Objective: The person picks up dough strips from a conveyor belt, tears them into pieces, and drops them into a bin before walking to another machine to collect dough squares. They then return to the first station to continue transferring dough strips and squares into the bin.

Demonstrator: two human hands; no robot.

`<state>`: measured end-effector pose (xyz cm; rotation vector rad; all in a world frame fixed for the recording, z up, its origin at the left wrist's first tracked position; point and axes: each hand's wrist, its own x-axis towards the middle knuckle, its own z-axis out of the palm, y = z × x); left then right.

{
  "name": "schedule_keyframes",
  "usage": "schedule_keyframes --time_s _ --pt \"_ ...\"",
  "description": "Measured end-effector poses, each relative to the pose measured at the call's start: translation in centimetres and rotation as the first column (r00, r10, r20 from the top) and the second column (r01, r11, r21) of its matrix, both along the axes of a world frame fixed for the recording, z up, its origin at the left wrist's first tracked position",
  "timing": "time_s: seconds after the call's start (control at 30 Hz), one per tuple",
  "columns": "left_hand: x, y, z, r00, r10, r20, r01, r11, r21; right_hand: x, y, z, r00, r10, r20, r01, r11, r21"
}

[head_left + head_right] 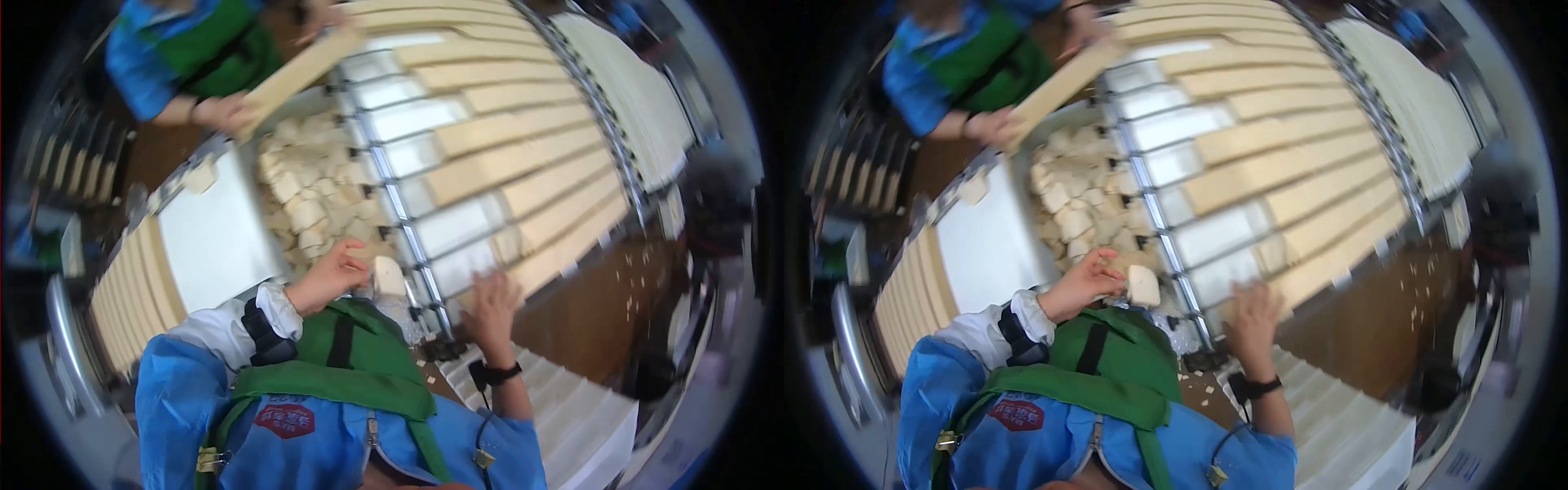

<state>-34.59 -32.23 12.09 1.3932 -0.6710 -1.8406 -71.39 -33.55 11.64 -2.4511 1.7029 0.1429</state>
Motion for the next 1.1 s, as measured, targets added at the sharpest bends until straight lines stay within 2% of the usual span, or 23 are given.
schedule_keyframes --time_s 0.07,0.13,0.2,0.27,0.37,0.47,0.5,0.57,0.6,0.67,0.73,0.77,0.8,0.83,0.93,0.97,1.0,1.03,1.07,1.1 --pt "5.7 2.9 -3.4 0.973 0.190 0.133 -0.190 0.982 -0.015 0.1 0.1 -1.0 0.993 -0.111 -0.028 0.110 0.993 -0.033" --pt "10.7 6.4 -4.6 0.892 0.389 0.228 -0.402 0.916 0.009 1.0 -0.4 -0.9 0.997 0.019 -0.073 -0.023 0.998 -0.058" --pt "15.0 10.7 -6.2 0.756 0.588 0.287 -0.621 0.783 0.029 7.1 -2.2 2.9 0.987 0.109 0.116 -0.107 0.994 -0.026" --pt "19.0 15.8 -10.0 0.578 0.706 0.408 -0.769 0.639 -0.016 14.1 -3.8 2.9 0.926 0.272 0.261 -0.239 0.959 -0.154" --pt "22.9 22.3 -12.4 0.281 0.773 0.569 -0.921 0.385 -0.069 27.4 -5.8 1.3 0.740 0.530 0.414 -0.479 0.847 -0.230" --pt "26.4 28.0 -15.9 0.088 0.781 0.618 -0.953 0.246 -0.176 42.8 -3.6 -1.8 0.486 0.644 0.590 -0.680 0.703 -0.207" --pt "27.3 28.6 -16.5 -0.020 0.680 0.733 -0.932 0.253 -0.259 48.3 -2.3 -3.7 0.393 0.654 0.647 -0.732 0.648 -0.210" --pt "29.6 30.2 -16.5 0.019 0.686 0.727 -0.957 0.223 -0.186 58.7 0.8 -5.6 0.288 0.636 0.716 -0.823 0.546 -0.154" --pt "30.5 31.1 -16.7 0.049 0.689 0.723 -0.966 0.216 -0.141 63.6 2.4 -6.6 0.275 0.674 0.685 -0.837 0.518 -0.174" --pt "31.7 32.1 -16.8 0.092 0.764 0.639 -0.955 0.249 -0.161 72.8 5.0 -9.5 0.244 0.750 0.614 -0.866 0.454 -0.210" --pt "32.5 33.4 -17.5 0.152 0.813 0.563 -0.945 0.287 -0.159 79.7 7.2 -12.1 0.302 0.772 0.559 -0.872 0.461 -0.164" --pt "32.5 33.8 -19.3 0.187 0.834 0.520 -0.939 0.307 -0.155 82.3 7.9 -14.3 0.332 0.790 0.516 -0.863 0.475 -0.173" --pt "32.8 34.4 -19.7 0.223 0.844 0.487 -0.932 0.332 -0.148 84.1 8.5 -15.3 0.363 0.797 0.483 -0.852 0.494 -0.176" --pt "32.8 34.5 -18.2 0.235 0.814 0.531 -0.926 0.353 -0.132 84.8 9.0 -16.2 0.394 0.808 0.438 -0.851 0.501 -0.159" --pt "33.7 34.7 -14.3 0.389 0.811 0.437 -0.916 0.390 0.093 84.9 10.1 -17.2 0.482 0.815 0.321 -0.837 0.537 -0.105" --pt "33.6 35.1 -14.9 0.400 0.799 0.448 -0.910 0.404 0.091 84.8 10.3 -17.2 0.503 0.810 0.301 -0.831 0.549 -0.087" --pt "33.1 34.8 -17.0 0.372 0.810 0.453 -0.912 0.410 0.015 84.7 10.1 -17.8 0.516 0.811 0.276 -0.828 0.555 -0.084" --pt "32.7 34.8 -17.6 0.338 0.817 0.467 -0.911 0.408 -0.055 85.0 10.4 -17.1 0.499 0.821 0.276 -0.804 0.558 -0.205" --pt "32.7 34.9 -18.1 0.302 0.821 0.484 -0.905 0.406 -0.124 86.0 10.2 -16.1 0.553 0.797 0.242 -0.793 0.593 -0.140" --pt "33.1 35.0 -17.4 0.353 0.777 0.521 -0.888 0.454 -0.075 86.9 10.3 -13.3 0.602 0.772 0.206 -0.776 0.626 -0.078"
